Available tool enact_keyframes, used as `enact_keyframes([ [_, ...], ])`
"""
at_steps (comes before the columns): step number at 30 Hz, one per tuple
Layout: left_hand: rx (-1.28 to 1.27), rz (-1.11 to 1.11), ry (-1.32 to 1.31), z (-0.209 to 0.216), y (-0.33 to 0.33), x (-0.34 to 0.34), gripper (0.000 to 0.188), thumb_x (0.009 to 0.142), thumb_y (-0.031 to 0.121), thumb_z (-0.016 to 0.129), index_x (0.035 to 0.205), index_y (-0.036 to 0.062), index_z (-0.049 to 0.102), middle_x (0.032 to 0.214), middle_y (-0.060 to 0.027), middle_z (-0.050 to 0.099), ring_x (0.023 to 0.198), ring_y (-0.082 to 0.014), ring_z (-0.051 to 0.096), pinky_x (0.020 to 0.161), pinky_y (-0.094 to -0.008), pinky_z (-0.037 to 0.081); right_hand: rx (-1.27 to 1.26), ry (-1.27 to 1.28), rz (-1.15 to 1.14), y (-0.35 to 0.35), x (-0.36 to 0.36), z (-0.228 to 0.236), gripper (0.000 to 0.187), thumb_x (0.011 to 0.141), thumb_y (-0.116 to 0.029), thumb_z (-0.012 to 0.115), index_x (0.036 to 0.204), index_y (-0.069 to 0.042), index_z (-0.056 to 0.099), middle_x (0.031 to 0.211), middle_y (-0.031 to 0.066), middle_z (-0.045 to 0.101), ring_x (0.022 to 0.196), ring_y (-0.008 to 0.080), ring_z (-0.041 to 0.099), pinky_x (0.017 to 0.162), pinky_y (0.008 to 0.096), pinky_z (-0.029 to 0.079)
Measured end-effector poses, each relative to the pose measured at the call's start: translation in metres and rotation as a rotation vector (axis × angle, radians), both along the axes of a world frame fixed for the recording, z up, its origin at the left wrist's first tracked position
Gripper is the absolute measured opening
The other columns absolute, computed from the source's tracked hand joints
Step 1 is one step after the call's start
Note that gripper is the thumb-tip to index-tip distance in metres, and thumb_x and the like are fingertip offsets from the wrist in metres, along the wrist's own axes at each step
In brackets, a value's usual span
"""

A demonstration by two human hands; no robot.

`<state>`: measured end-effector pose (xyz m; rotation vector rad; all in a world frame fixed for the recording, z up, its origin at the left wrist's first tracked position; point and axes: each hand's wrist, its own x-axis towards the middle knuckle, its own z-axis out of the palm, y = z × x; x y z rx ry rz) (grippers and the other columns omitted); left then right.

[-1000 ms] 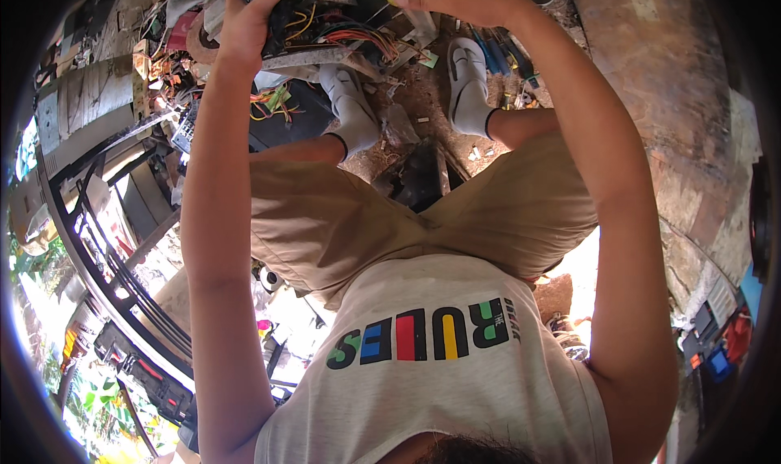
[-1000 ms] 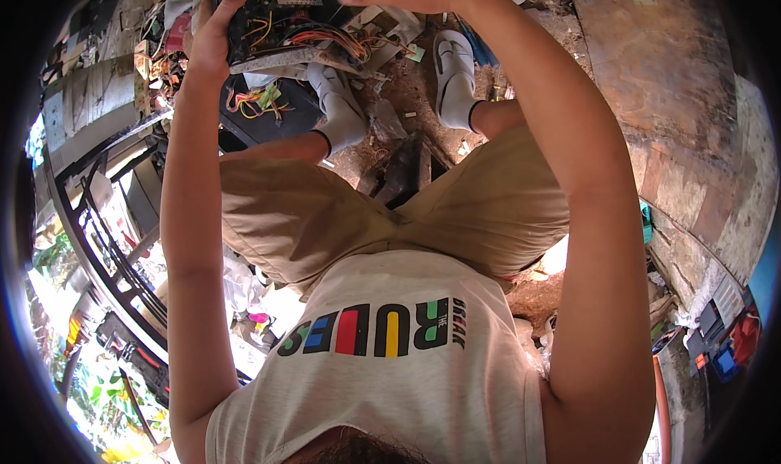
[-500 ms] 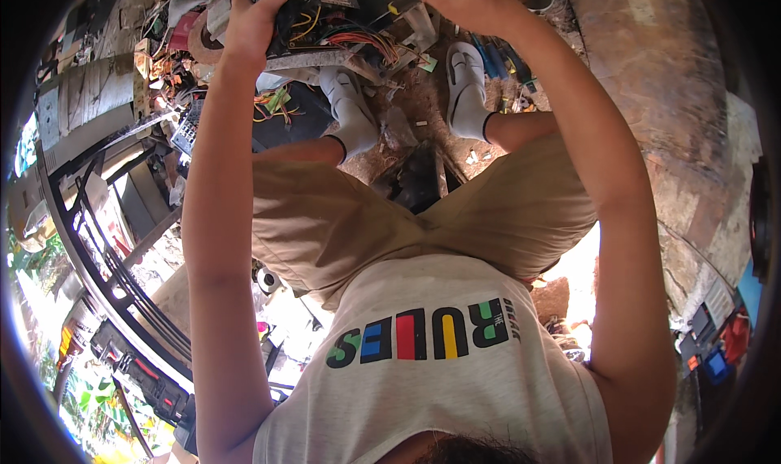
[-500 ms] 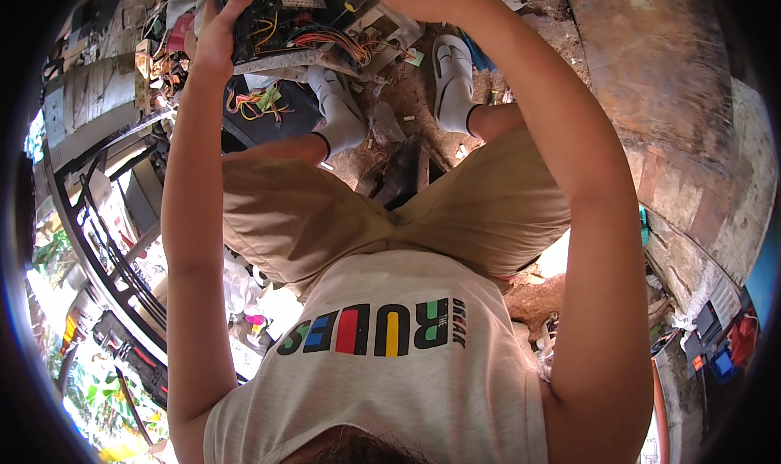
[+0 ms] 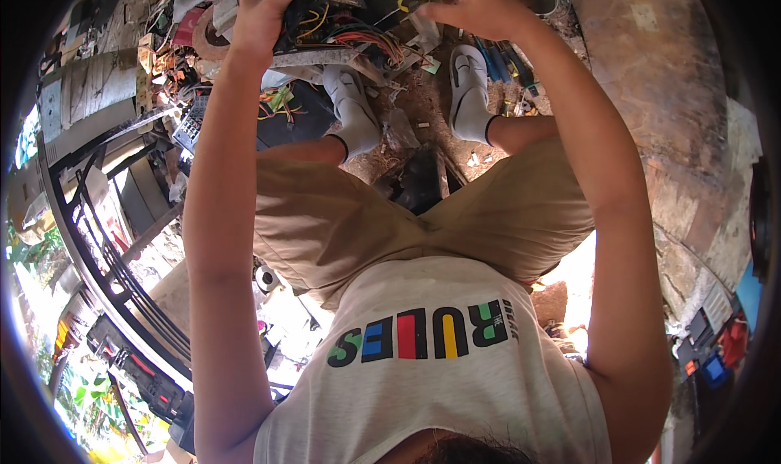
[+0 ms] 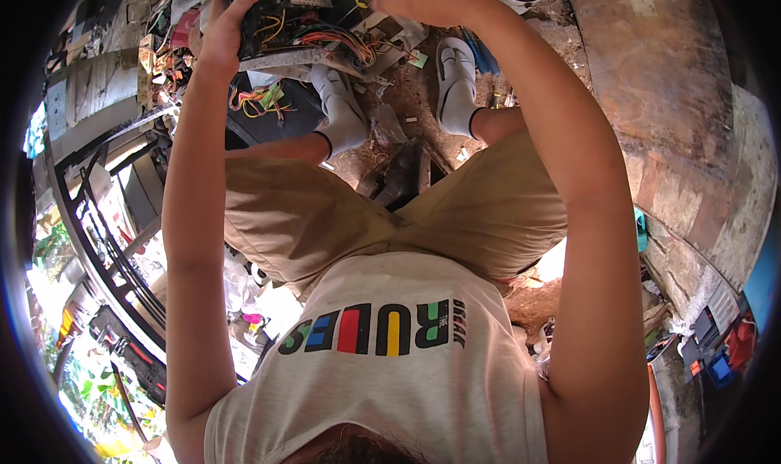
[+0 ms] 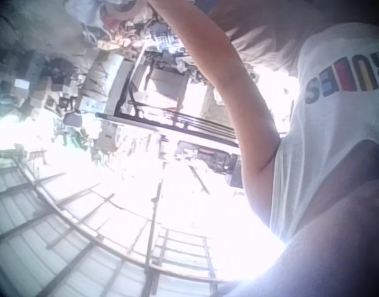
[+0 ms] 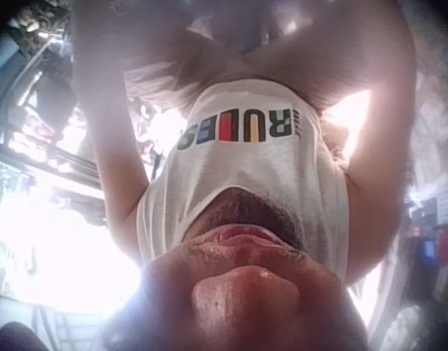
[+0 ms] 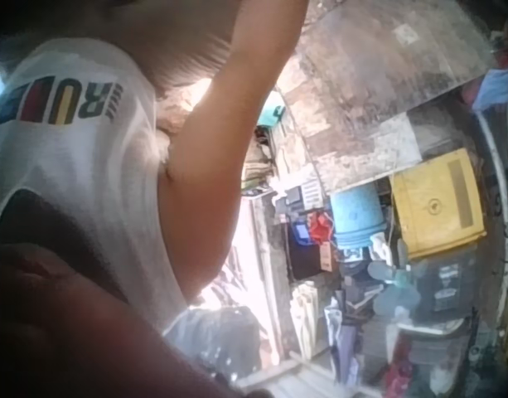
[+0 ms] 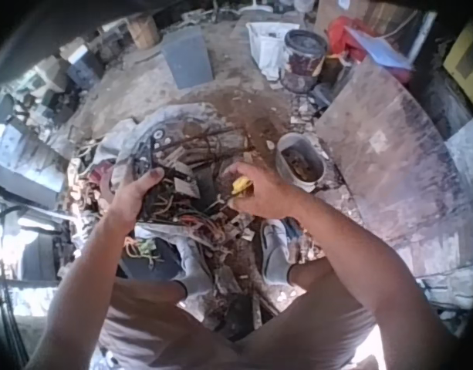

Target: The person uses a screwdriver to remove screws from a computer power supply unit and separates the wires from the casing.

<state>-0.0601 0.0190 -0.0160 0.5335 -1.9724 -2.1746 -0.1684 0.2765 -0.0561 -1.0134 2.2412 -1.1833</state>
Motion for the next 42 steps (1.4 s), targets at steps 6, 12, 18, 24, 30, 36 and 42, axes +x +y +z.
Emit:
enact_keyframes([
  [6, 0.175, 0.119, -0.126, -0.013, -0.009, 0.003, 0.076, 0.090, 0.032, 0.072, 0.149, 0.0036, 0.034, 0.128, -0.0128, 0.058, 0.110, -0.0233, 0.062, 0.084, -0.0369, 0.056, -0.020, -0.092, -0.104, -0.004, -0.007, -0.024, 0.029, 0.101, -0.029, 0.058, 0.106, -0.001, 0.060, 0.089, 0.0146, 0.068, 0.086, 0.0244, 0.068, 0.075, 0.0397, 0.052],
  [12, 0.388, 0.350, 0.024, -0.108, -0.016, 0.055, 0.077, 0.089, 0.051, 0.069, 0.147, 0.0085, 0.042, 0.138, -0.0118, 0.056, 0.111, -0.0287, 0.062, 0.084, -0.0450, 0.055, -0.019, -0.370, -0.076, 0.010, -0.024, -0.079, 0.043, 0.096, -0.037, 0.067, 0.122, -0.004, 0.061, 0.087, 0.0046, 0.068, 0.077, 0.0075, 0.064, 0.062, 0.0238, 0.046],
  [18, -0.079, 0.541, 0.069, -0.126, 0.086, 0.096, 0.064, 0.082, 0.013, 0.070, 0.138, -0.0070, 0.048, 0.122, -0.0178, 0.064, 0.100, -0.0209, 0.066, 0.083, -0.0333, 0.055, -0.016, -0.693, -0.427, 0.008, 0.008, -0.074, 0.041, 0.098, -0.037, 0.065, 0.124, -0.006, 0.060, 0.092, 0.0009, 0.063, 0.072, 0.0067, 0.056, 0.059, 0.0218, 0.041],
  [24, -0.013, 0.768, -0.215, -0.125, 0.127, 0.100, 0.048, 0.078, 0.016, 0.074, 0.121, 0.0008, 0.060, 0.099, -0.0107, 0.068, 0.081, -0.0207, 0.068, 0.075, -0.0341, 0.055, 0.053, -0.668, -0.336, 0.023, -0.015, -0.079, 0.036, 0.099, -0.035, 0.063, 0.123, -0.008, 0.060, 0.093, 0.0018, 0.065, 0.072, 0.0086, 0.057, 0.062, 0.0217, 0.042],
  [30, 0.021, 0.768, -0.255, -0.137, 0.130, 0.097, 0.032, 0.080, 0.023, 0.074, 0.107, 0.0082, 0.066, 0.094, -0.0078, 0.068, 0.080, -0.0213, 0.068, 0.074, -0.0352, 0.055, 0.124, -0.593, -0.380, 0.022, -0.011, -0.067, 0.035, 0.102, -0.037, 0.057, 0.120, -0.007, 0.059, 0.087, 0.0024, 0.062, 0.068, 0.0081, 0.055, 0.058, 0.0220, 0.041],
  [36, -0.059, 0.745, -0.213, -0.136, 0.115, 0.093, 0.041, 0.078, 0.026, 0.079, 0.113, 0.0094, 0.067, 0.093, -0.0064, 0.069, 0.078, -0.0196, 0.068, 0.072, -0.0332, 0.055, 0.260, -0.540, -0.414, 0.017, -0.015, -0.068, 0.030, 0.105, -0.031, 0.051, 0.117, -0.005, 0.058, 0.081, 0.0020, 0.061, 0.060, 0.0092, 0.052, 0.054, 0.0234, 0.042],
  [42, -0.076, 0.729, -0.207, -0.120, 0.103, 0.092, 0.047, 0.075, 0.028, 0.080, 0.116, 0.0089, 0.067, 0.103, -0.0078, 0.067, 0.084, -0.0231, 0.067, 0.076, -0.0355, 0.055, 0.194, -0.591, -0.469, 0.012, -0.011, -0.065, 0.039, 0.104, -0.041, 0.050, 0.120, -0.008, 0.060, 0.084, 0.0002, 0.061, 0.066, 0.0080, 0.052, 0.059, 0.0236, 0.040],
])
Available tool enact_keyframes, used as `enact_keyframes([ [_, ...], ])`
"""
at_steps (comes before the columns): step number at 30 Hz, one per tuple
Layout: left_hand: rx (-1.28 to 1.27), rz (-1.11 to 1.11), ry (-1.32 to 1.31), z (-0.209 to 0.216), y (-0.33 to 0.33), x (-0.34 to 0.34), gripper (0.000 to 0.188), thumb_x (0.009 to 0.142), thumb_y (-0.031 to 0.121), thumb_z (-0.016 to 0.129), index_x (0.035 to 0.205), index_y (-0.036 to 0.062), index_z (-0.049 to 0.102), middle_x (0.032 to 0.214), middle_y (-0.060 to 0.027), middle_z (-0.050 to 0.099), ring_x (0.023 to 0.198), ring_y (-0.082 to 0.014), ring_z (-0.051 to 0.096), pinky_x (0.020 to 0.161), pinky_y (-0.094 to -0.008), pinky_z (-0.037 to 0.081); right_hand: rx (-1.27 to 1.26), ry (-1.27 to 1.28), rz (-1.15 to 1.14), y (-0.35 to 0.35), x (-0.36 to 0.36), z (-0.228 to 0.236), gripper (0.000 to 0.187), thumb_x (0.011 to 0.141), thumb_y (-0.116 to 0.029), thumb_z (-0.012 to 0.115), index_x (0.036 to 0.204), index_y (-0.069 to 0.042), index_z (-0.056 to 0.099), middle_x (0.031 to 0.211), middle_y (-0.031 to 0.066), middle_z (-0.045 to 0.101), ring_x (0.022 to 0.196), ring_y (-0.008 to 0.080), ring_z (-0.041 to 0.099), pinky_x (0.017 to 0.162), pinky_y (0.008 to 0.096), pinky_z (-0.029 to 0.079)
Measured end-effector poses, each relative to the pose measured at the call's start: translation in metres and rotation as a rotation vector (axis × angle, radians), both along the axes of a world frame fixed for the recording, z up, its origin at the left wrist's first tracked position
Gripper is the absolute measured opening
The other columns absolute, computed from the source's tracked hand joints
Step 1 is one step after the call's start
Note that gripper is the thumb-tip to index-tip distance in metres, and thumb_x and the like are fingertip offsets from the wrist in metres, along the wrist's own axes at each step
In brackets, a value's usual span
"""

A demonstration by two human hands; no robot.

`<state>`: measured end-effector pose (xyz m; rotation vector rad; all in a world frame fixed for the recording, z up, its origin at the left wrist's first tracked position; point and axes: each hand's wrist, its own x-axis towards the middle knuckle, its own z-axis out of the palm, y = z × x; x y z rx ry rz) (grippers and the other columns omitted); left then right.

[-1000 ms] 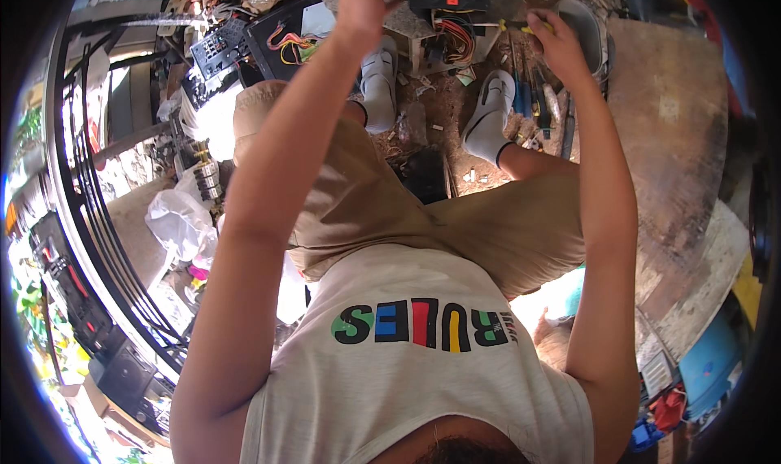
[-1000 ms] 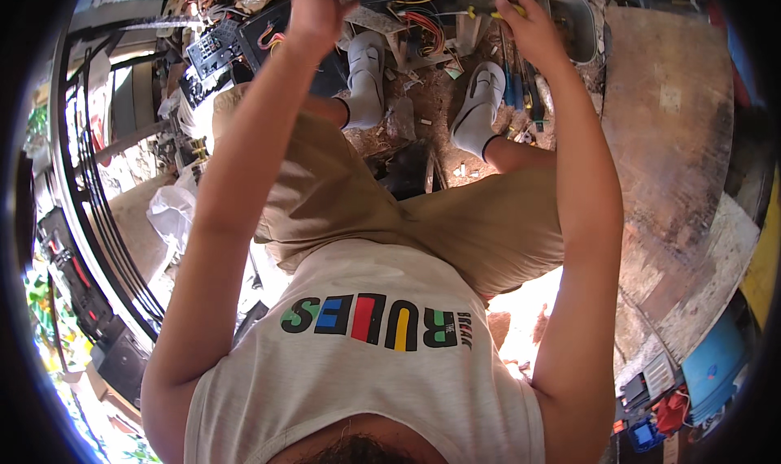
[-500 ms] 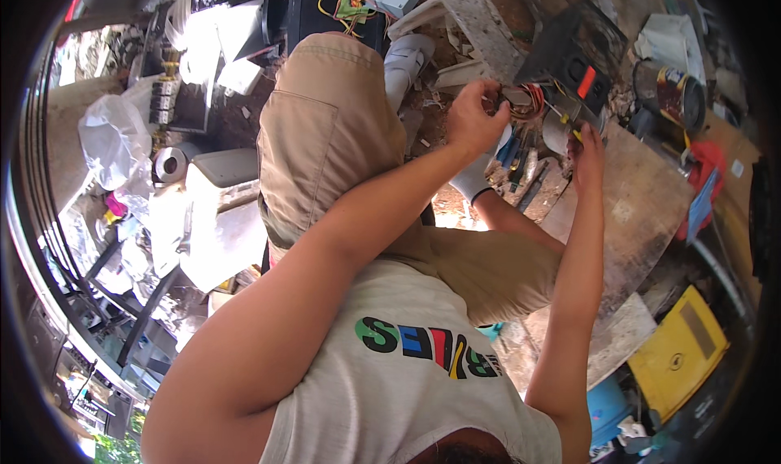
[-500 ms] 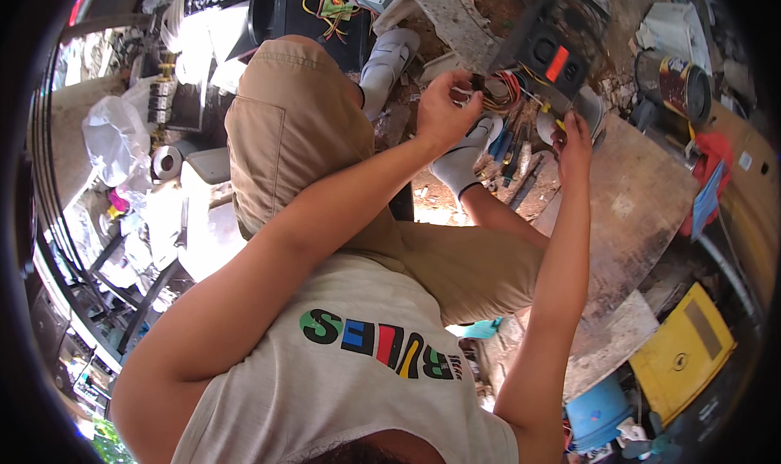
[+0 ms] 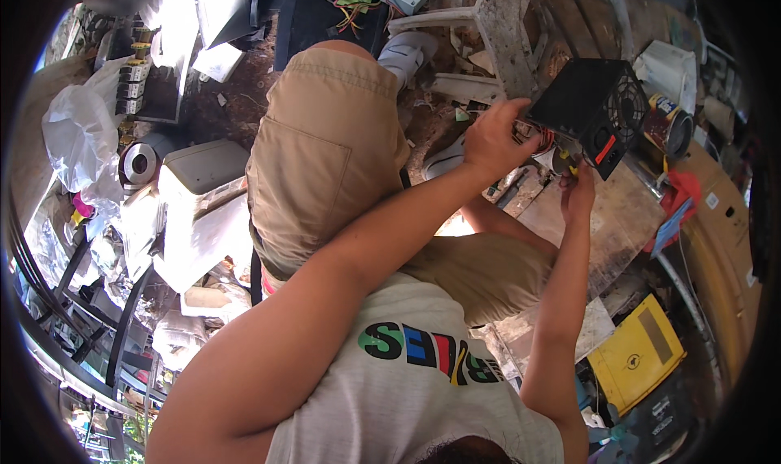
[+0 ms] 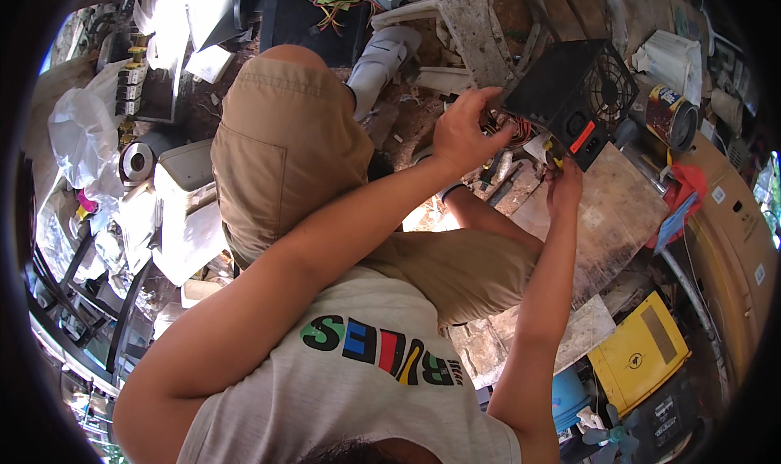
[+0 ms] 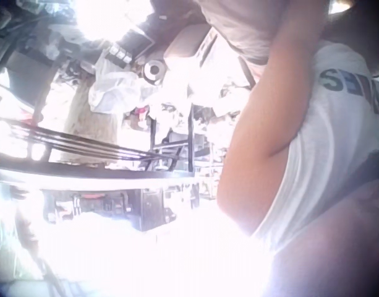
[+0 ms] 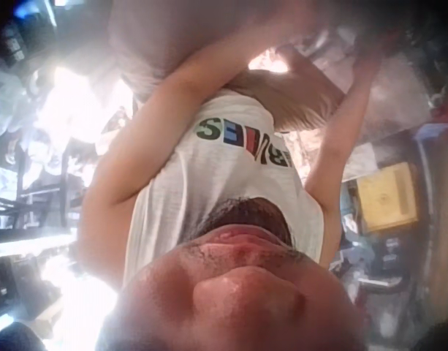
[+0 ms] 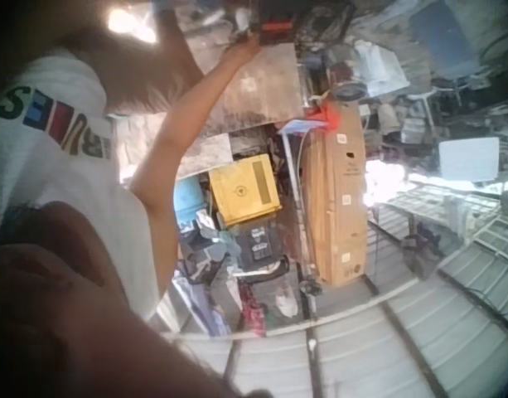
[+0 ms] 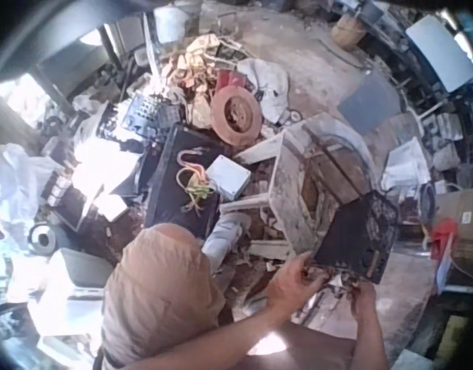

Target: The person uses a screwdriver to remove screws from a computer power supply unit and separates the wires from the casing.

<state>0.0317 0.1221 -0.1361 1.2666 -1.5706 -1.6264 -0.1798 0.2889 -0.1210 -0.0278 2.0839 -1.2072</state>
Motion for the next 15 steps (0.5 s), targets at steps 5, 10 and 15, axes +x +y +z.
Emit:
enact_keyframes([
  [5, -0.158, 0.056, 0.142, 0.007, -0.003, -0.012, 0.051, 0.073, 0.027, 0.081, 0.117, 0.0047, 0.066, 0.110, -0.0131, 0.064, 0.097, -0.0328, 0.065, 0.087, -0.0401, 0.053, -0.003, -0.027, -0.003, 0.006, -0.005, 0.001, 0.034, 0.104, -0.036, 0.052, 0.118, -0.007, 0.061, 0.086, 0.0014, 0.062, 0.066, 0.0089, 0.053, 0.059, 0.0238, 0.042],
  [10, -0.079, -0.071, 0.110, 0.000, -0.001, -0.015, 0.049, 0.075, 0.028, 0.080, 0.115, 0.0033, 0.067, 0.113, -0.0142, 0.063, 0.100, -0.0362, 0.065, 0.089, -0.0421, 0.052, 0.059, 0.107, 0.064, 0.006, -0.001, 0.009, 0.035, 0.102, -0.034, 0.056, 0.119, -0.004, 0.060, 0.087, 0.0021, 0.061, 0.067, 0.0094, 0.056, 0.056, 0.0235, 0.042],
  [15, -0.321, -0.162, -0.110, 0.012, -0.011, -0.019, 0.060, 0.073, 0.043, 0.082, 0.112, 0.0001, 0.066, 0.107, -0.0184, 0.065, 0.098, -0.0363, 0.065, 0.084, -0.0432, 0.053, 0.065, 0.205, 0.130, -0.007, 0.014, 0.034, 0.040, 0.100, -0.036, 0.060, 0.117, -0.001, 0.062, 0.084, 0.0024, 0.061, 0.064, 0.0090, 0.056, 0.055, 0.0244, 0.044],
])
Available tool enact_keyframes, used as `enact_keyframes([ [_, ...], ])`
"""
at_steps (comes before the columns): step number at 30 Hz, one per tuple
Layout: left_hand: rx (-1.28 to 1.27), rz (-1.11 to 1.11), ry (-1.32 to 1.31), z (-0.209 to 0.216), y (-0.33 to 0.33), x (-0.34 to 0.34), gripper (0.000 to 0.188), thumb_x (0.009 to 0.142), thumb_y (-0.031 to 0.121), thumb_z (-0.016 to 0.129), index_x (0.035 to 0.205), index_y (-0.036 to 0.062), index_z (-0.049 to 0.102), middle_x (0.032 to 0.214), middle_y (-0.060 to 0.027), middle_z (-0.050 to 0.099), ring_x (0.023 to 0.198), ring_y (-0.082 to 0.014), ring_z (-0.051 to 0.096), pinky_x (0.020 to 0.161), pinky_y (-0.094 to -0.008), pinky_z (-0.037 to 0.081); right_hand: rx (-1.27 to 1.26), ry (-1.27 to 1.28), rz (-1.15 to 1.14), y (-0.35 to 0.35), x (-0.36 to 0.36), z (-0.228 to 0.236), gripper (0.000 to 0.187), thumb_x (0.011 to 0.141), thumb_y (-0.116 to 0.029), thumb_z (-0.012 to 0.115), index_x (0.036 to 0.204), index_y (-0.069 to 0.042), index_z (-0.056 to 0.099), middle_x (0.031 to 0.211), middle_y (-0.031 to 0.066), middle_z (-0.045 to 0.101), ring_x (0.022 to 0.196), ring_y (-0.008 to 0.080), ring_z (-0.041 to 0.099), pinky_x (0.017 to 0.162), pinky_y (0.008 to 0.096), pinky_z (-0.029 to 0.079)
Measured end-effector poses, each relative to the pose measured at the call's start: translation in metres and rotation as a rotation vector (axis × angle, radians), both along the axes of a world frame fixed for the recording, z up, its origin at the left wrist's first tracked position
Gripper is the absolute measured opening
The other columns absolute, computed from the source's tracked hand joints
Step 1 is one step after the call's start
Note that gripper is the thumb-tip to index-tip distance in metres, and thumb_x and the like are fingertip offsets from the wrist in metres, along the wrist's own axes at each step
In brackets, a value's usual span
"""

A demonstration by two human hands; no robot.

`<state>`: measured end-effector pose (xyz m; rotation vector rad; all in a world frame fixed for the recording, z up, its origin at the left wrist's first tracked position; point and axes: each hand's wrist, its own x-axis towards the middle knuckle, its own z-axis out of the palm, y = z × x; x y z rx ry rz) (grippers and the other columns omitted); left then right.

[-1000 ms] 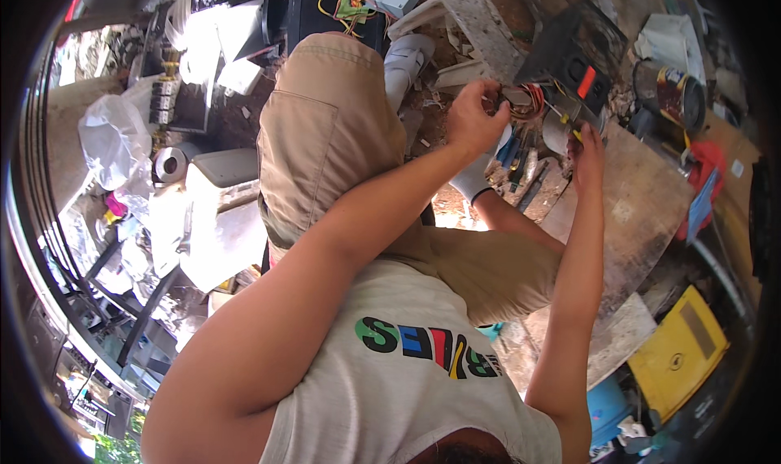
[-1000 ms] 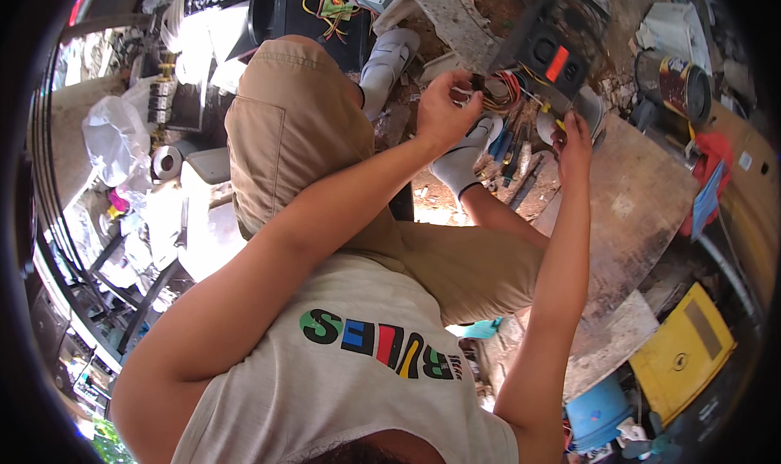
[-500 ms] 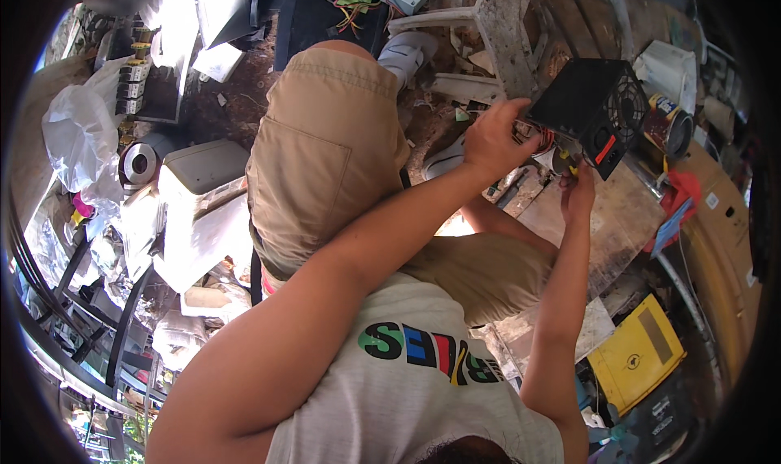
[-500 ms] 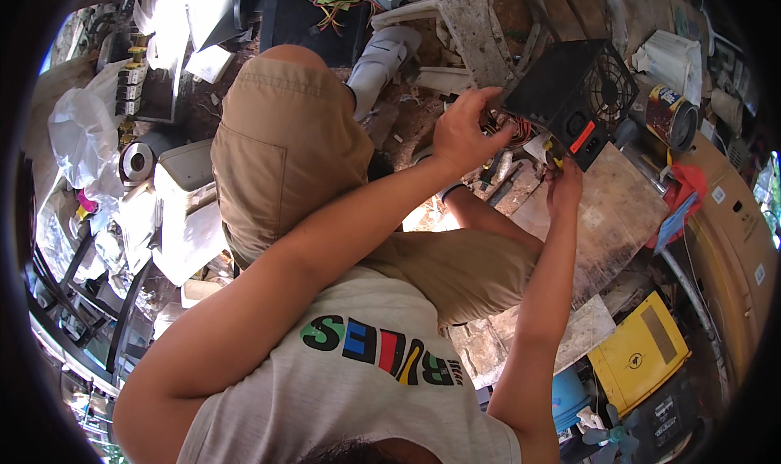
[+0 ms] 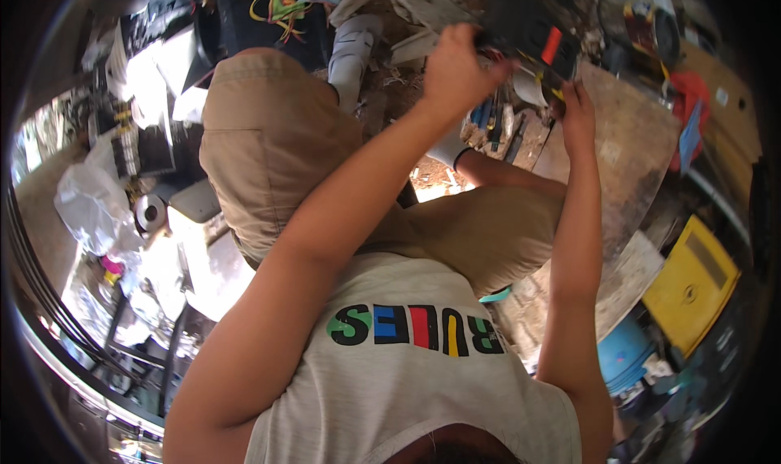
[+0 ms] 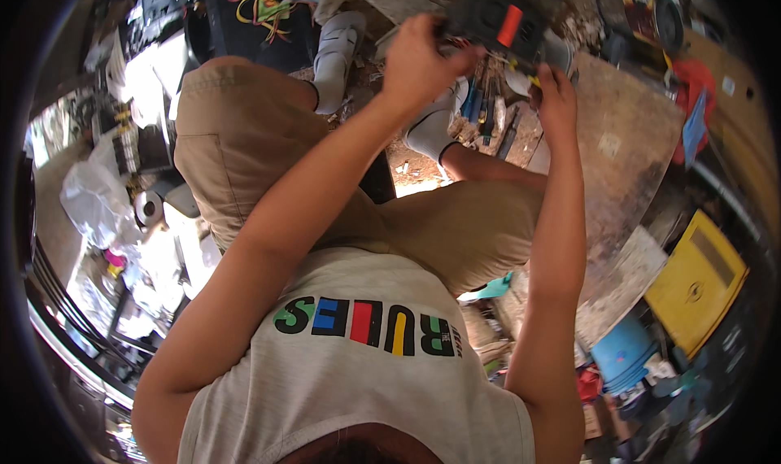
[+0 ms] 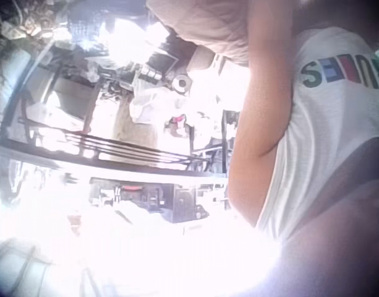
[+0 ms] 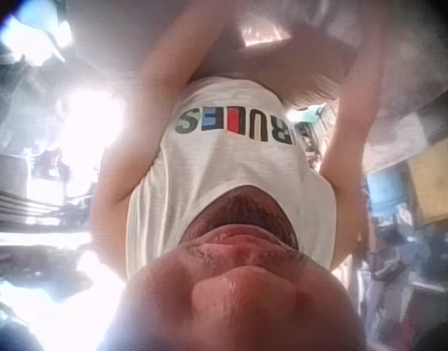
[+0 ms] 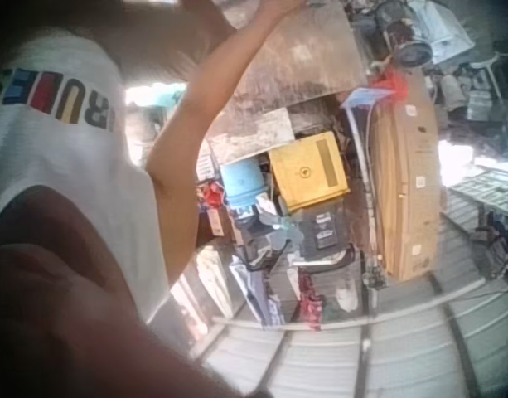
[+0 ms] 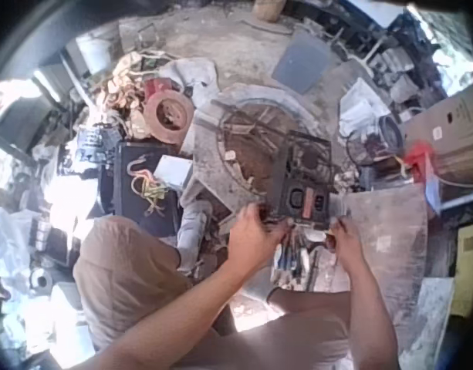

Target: The person uses a screwdriver to remove screws from a computer power supply unit and separates the wires from the casing.

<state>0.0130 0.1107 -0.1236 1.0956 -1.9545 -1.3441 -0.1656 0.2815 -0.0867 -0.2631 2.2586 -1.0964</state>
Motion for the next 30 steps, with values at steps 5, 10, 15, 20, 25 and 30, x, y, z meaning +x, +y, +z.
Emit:
enact_keyframes([
  [5, 0.067, -0.193, -0.116, 0.008, -0.023, -0.010, 0.055, 0.073, 0.043, 0.079, 0.106, 0.0001, 0.068, 0.096, -0.0209, 0.072, 0.094, -0.0374, 0.069, 0.086, -0.0437, 0.054, -0.009, 0.180, 0.107, -0.009, 0.008, 0.017, 0.045, 0.097, -0.043, 0.063, 0.116, -0.002, 0.064, 0.080, 0.0056, 0.065, 0.071, 0.0124, 0.062, 0.060, 0.0279, 0.047],
  [10, 0.110, -0.280, -0.313, -0.011, -0.053, -0.018, 0.051, 0.074, 0.045, 0.078, 0.101, 0.0026, 0.070, 0.093, -0.0189, 0.073, 0.092, -0.0335, 0.072, 0.080, -0.0405, 0.055, 0.024, 0.505, 0.248, -0.007, 0.015, 0.013, 0.044, 0.095, -0.046, 0.063, 0.115, -0.007, 0.066, 0.088, 0.0122, 0.071, 0.081, 0.0236, 0.069, 0.071, 0.0362, 0.052],
  [15, 0.579, -0.395, -0.097, 0.006, -0.070, -0.024, 0.017, 0.088, 0.013, 0.068, 0.104, 0.0080, 0.067, 0.093, -0.0025, 0.068, 0.078, -0.0130, 0.065, 0.066, -0.0280, 0.051, -0.094, 0.476, 0.247, -0.011, 0.035, 0.033, 0.040, 0.095, -0.043, 0.064, 0.116, -0.009, 0.065, 0.094, 0.0108, 0.072, 0.083, 0.0246, 0.070, 0.073, 0.0364, 0.052],
  [20, 0.614, -0.340, -0.181, 0.013, -0.065, -0.026, 0.013, 0.091, 0.013, 0.065, 0.102, 0.0072, 0.065, 0.093, -0.0035, 0.067, 0.078, -0.0133, 0.063, 0.068, -0.0285, 0.051, -0.023, 0.437, 0.236, -0.008, 0.046, 0.040, 0.039, 0.095, -0.045, 0.060, 0.111, -0.010, 0.068, 0.093, 0.0148, 0.072, 0.088, 0.0355, 0.070, 0.078, 0.0448, 0.053],
  [25, 0.680, -0.328, -0.154, 0.014, -0.069, -0.027, 0.014, 0.091, 0.010, 0.062, 0.104, 0.0071, 0.063, 0.096, -0.0045, 0.066, 0.078, -0.0140, 0.062, 0.067, -0.0284, 0.052, -0.259, 0.224, 0.227, -0.002, 0.035, 0.023, 0.041, 0.098, -0.043, 0.062, 0.114, -0.006, 0.066, 0.081, 0.0071, 0.066, 0.068, 0.0145, 0.061, 0.063, 0.0322, 0.049],
  [30, 0.719, -0.372, -0.091, 0.008, -0.091, -0.018, 0.017, 0.091, 0.007, 0.058, 0.107, 0.0064, 0.063, 0.099, -0.0044, 0.067, 0.084, -0.0132, 0.065, 0.070, -0.0275, 0.053, -0.083, 0.114, 0.372, -0.012, 0.032, 0.026, 0.041, 0.098, -0.040, 0.062, 0.114, -0.003, 0.067, 0.084, 0.0032, 0.065, 0.060, 0.0071, 0.055, 0.054, 0.0238, 0.044],
])
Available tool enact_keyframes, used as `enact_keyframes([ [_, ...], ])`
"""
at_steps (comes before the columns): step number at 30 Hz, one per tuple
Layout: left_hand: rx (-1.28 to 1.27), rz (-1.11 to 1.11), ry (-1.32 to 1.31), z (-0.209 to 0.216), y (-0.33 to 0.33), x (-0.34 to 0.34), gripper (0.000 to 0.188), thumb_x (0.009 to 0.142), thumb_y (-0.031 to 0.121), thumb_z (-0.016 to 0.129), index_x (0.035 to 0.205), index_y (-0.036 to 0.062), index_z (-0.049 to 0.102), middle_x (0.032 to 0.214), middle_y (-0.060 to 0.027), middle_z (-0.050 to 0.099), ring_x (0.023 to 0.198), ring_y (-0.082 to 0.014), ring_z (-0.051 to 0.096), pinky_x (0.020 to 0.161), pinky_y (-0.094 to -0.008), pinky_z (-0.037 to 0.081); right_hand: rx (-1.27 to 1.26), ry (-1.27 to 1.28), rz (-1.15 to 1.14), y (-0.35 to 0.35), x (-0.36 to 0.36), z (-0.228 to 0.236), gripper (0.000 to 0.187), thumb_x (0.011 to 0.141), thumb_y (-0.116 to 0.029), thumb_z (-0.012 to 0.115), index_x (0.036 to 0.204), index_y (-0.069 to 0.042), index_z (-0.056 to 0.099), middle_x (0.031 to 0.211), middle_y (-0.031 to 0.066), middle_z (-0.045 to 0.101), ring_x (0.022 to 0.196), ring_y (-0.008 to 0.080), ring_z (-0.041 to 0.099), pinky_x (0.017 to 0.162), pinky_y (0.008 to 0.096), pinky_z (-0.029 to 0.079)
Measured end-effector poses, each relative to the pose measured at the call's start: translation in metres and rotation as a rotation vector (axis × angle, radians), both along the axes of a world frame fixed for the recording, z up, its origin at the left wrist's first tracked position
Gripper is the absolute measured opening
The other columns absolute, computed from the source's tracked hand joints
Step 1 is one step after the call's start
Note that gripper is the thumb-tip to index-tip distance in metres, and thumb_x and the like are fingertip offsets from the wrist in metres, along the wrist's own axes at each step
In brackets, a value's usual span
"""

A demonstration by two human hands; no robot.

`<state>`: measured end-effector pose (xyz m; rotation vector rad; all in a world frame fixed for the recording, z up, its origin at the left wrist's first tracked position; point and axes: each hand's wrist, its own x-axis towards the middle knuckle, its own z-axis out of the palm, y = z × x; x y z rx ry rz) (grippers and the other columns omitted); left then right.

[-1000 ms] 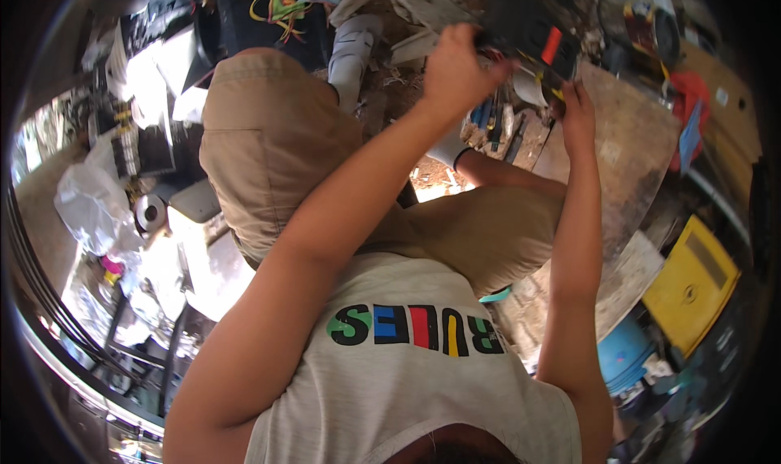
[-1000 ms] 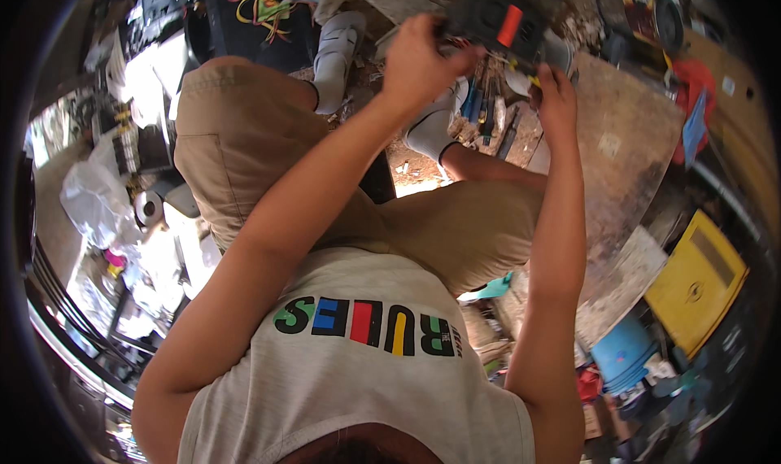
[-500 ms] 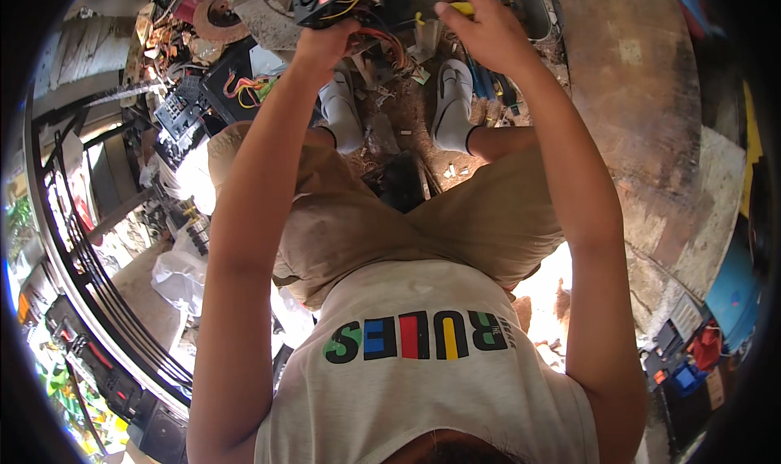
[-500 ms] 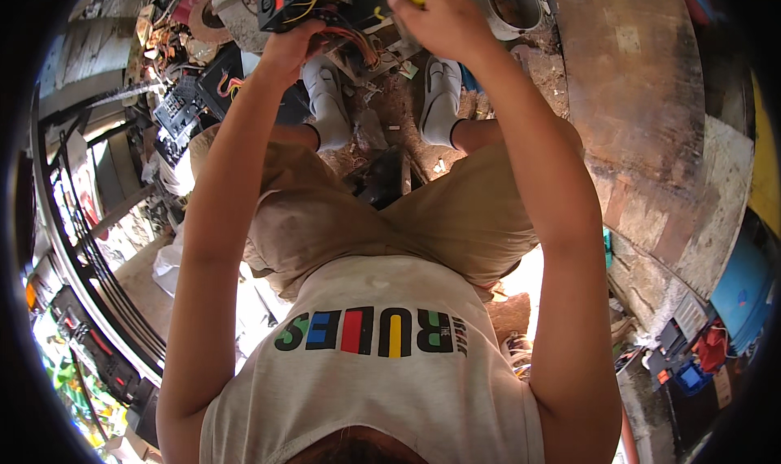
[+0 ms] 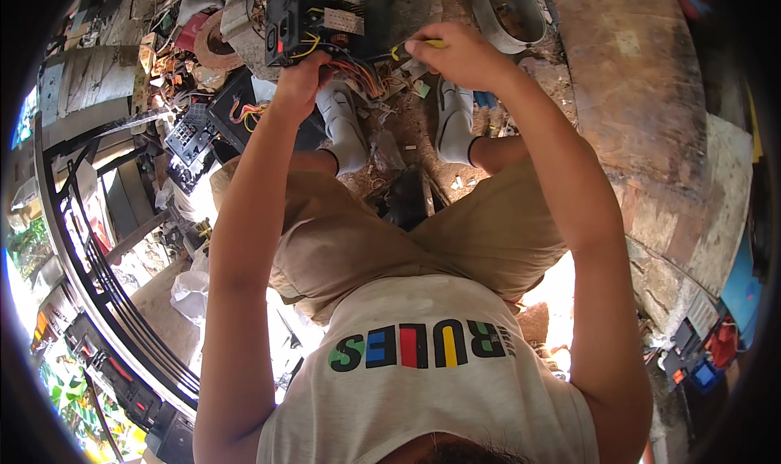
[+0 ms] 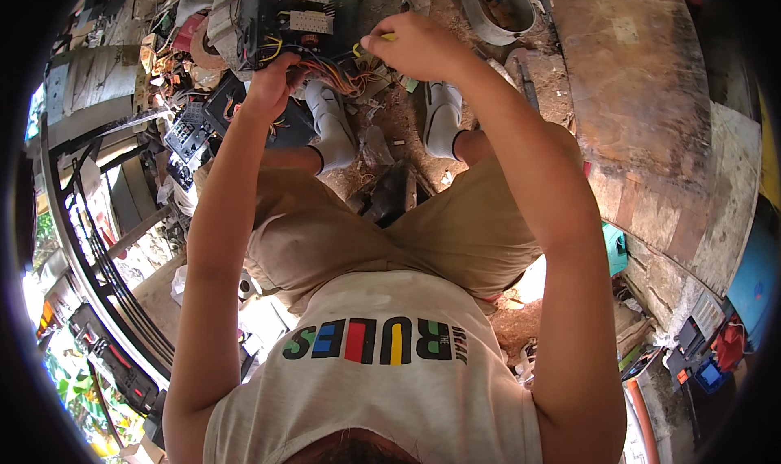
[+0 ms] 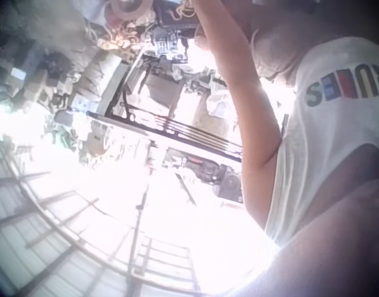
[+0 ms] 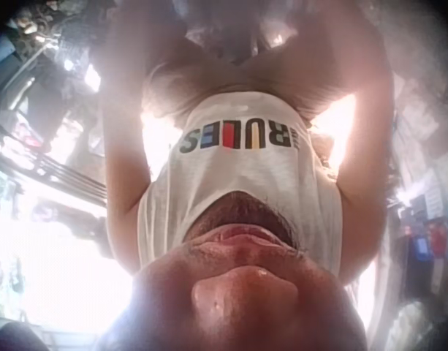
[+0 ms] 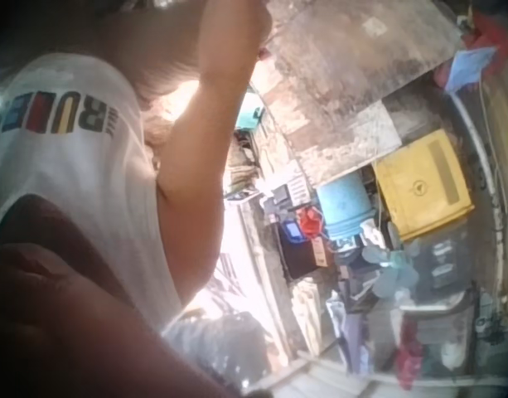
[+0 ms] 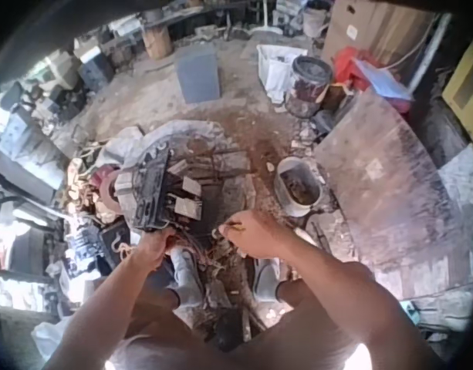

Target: The person uses a screwdriver to remove screws from a computer power supply unit and separates the wires from the casing.

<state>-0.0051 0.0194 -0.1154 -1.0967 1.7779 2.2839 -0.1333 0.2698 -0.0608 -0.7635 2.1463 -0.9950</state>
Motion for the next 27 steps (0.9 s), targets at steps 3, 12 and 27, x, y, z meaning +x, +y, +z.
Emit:
enact_keyframes([
  [3, -0.028, -0.063, 0.024, -0.001, -0.002, 0.002, 0.018, 0.093, 0.008, 0.056, 0.109, 0.0066, 0.064, 0.100, -0.0046, 0.068, 0.086, -0.0132, 0.066, 0.073, -0.0280, 0.054, 0.078, -0.248, 0.038, -0.014, -0.006, 0.013, 0.039, 0.098, -0.035, 0.061, 0.119, -0.003, 0.065, 0.085, 0.0036, 0.064, 0.054, 0.0053, 0.048, 0.049, 0.0215, 0.038],
  [12, -0.033, -0.146, -0.017, -0.008, -0.015, -0.001, 0.018, 0.094, 0.012, 0.056, 0.106, 0.0031, 0.066, 0.099, -0.0068, 0.070, 0.089, -0.0173, 0.069, 0.081, -0.0316, 0.055, 0.157, -0.957, -0.103, -0.018, -0.010, 0.021, 0.024, 0.096, -0.028, 0.061, 0.098, -0.004, 0.063, 0.075, 0.0009, 0.054, 0.045, 0.0055, 0.033, 0.040, 0.0248, 0.023],
  [27, 0.210, 0.005, 0.001, -0.018, -0.008, 0.004, 0.020, 0.096, 0.013, 0.053, 0.109, -0.0001, 0.060, 0.100, -0.0104, 0.068, 0.088, -0.0231, 0.069, 0.078, -0.0313, 0.057, -0.386, 0.390, -0.144, -0.018, 0.017, 0.048, 0.026, 0.094, -0.025, 0.067, 0.106, -0.002, 0.060, 0.088, 0.0140, 0.068, 0.084, 0.0244, 0.069, 0.072, 0.0371, 0.052],
])
